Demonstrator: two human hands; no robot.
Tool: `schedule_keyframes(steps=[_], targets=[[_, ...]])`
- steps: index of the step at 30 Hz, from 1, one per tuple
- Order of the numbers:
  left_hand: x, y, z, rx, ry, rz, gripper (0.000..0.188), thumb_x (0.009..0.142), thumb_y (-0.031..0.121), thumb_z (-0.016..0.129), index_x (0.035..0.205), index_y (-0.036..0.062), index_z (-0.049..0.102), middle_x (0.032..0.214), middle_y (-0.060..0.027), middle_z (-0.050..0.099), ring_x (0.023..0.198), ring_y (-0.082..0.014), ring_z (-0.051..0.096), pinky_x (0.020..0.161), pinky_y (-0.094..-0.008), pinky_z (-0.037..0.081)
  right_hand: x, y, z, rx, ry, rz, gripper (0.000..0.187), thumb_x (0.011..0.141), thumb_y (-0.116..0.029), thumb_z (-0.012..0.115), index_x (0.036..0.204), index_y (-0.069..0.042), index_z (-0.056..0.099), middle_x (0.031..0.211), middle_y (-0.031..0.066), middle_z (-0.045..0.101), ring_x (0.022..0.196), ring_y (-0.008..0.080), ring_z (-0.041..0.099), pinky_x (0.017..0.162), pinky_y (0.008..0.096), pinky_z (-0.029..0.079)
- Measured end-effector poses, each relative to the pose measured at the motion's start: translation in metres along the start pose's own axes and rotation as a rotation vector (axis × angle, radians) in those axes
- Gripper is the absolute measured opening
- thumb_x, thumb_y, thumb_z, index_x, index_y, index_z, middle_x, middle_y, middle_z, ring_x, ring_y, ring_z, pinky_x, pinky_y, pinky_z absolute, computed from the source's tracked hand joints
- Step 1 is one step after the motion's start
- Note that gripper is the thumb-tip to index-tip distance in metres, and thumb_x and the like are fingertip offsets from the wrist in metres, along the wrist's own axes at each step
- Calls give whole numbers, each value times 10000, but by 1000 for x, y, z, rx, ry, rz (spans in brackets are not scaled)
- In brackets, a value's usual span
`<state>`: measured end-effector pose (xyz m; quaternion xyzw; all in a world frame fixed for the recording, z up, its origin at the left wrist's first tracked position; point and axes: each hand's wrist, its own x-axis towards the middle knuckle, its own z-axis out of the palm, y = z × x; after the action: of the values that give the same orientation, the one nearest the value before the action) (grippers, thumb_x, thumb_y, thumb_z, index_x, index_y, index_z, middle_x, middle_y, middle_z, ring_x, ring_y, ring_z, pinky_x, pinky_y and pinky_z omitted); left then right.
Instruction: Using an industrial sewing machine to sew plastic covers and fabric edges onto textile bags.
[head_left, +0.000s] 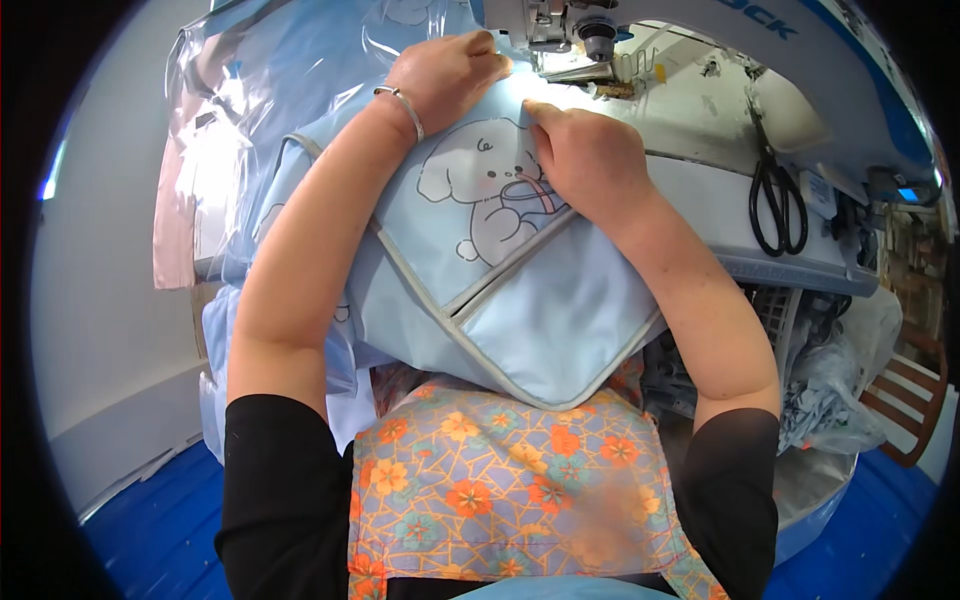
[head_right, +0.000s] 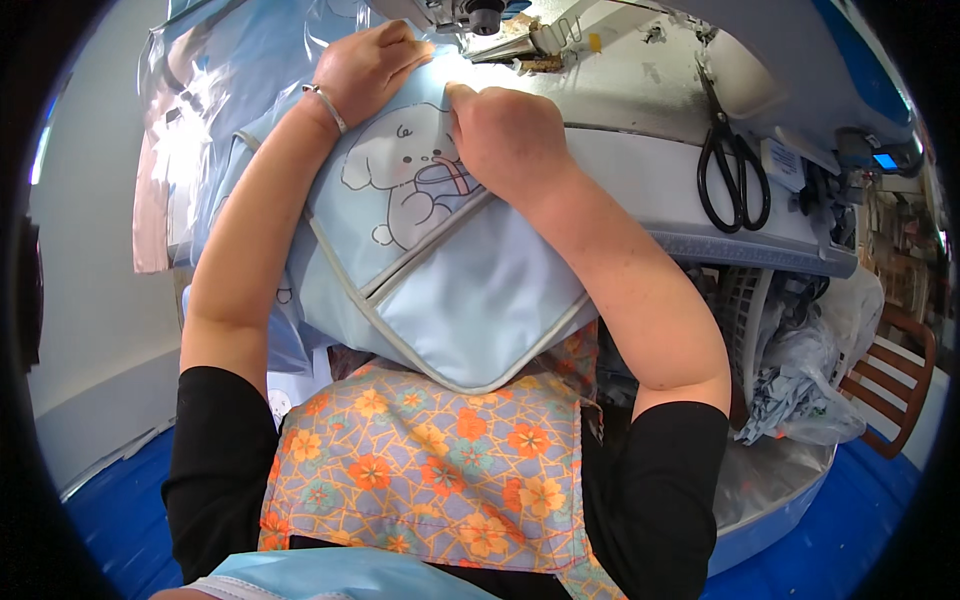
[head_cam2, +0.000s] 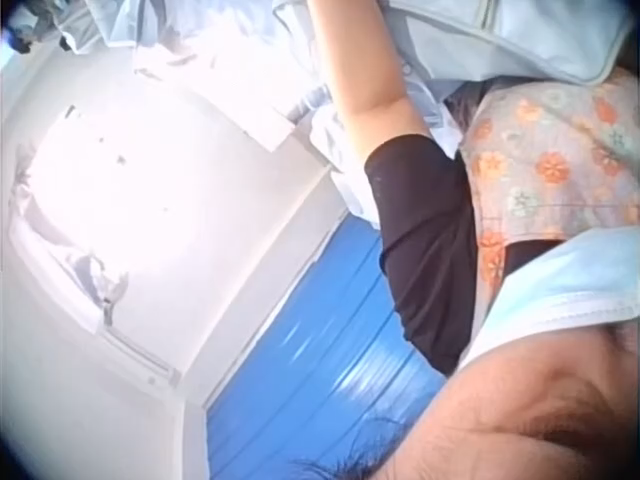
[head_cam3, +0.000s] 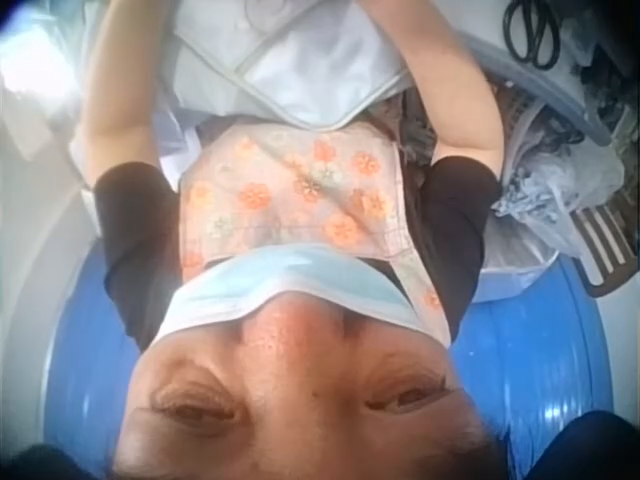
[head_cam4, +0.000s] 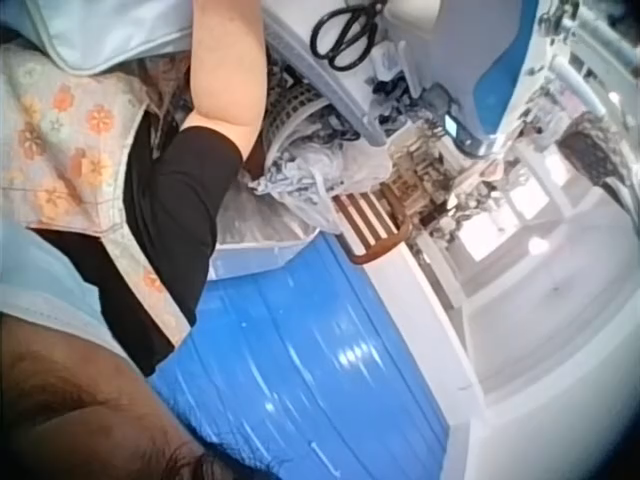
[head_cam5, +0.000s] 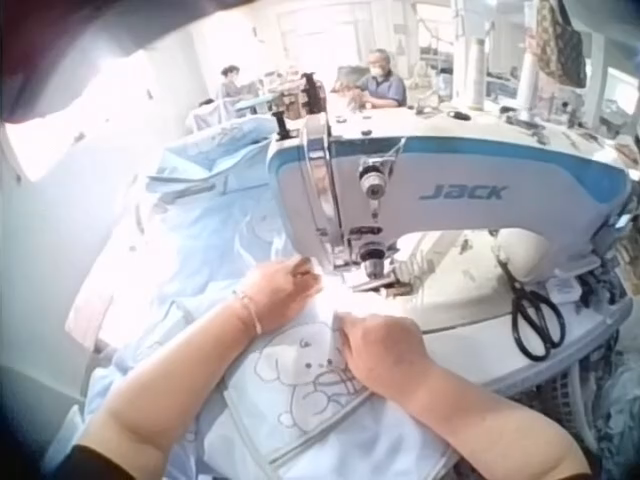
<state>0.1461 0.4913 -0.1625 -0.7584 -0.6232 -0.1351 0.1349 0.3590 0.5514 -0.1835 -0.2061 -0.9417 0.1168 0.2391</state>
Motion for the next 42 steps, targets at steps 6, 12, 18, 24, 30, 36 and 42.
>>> schedule_keyframes(steps=[6,12,18,24,30,36,42], targets=[[6,0,-2,26,-12,-45,197,843,165,656,1037,192,682,827,-26,585,748,-248,606,615,-375,494,6,3,9,-18,27,4,228,857,-153,580,1058,-124,686,715,111,661,646,297,650,582,412,518],[9,14,-19,19,-85,61,184,870,162,620,1042,188,680,854,-41,589,743,-265,605,619,-386,492,6,5,9,-3,36,15,214,858,-170,577,1038,-134,688,718,112,662,652,303,654,581,416,522],[15,35,-35,69,-337,-50,204,859,157,555,1022,148,678,982,-31,643,865,-265,656,691,-398,536,5,4,12,21,71,22,164,873,-173,561,974,-131,682,726,94,665,666,294,657,582,411,525],[16,54,-39,61,-475,-127,191,852,153,532,982,118,667,999,-57,662,911,-288,657,724,-409,547,3,5,13,61,85,46,154,876,-174,558,959,-129,679,726,94,660,673,291,656,584,415,521],[21,65,-27,64,-564,-283,260,875,145,472,1080,149,632,996,-103,691,926,-307,670,744,-424,543,-2,13,-3,10,37,-21,133,871,-178,584,946,-123,680,720,104,657,668,299,654,590,419,519],[26,70,-24,34,-629,-368,292,885,156,456,1128,164,618,1003,-120,702,908,-310,682,739,-419,540,-1,12,1,36,64,-10,118,861,-180,599,921,-110,674,712,106,656,661,299,654,589,420,518],[18,79,-17,90,-585,-362,227,866,128,495,1022,99,657,1006,-152,695,902,-321,682,755,-416,545,2,17,6,27,56,-37,117,859,-166,589,928,-117,670,709,115,661,651,307,655,580,424,516]])
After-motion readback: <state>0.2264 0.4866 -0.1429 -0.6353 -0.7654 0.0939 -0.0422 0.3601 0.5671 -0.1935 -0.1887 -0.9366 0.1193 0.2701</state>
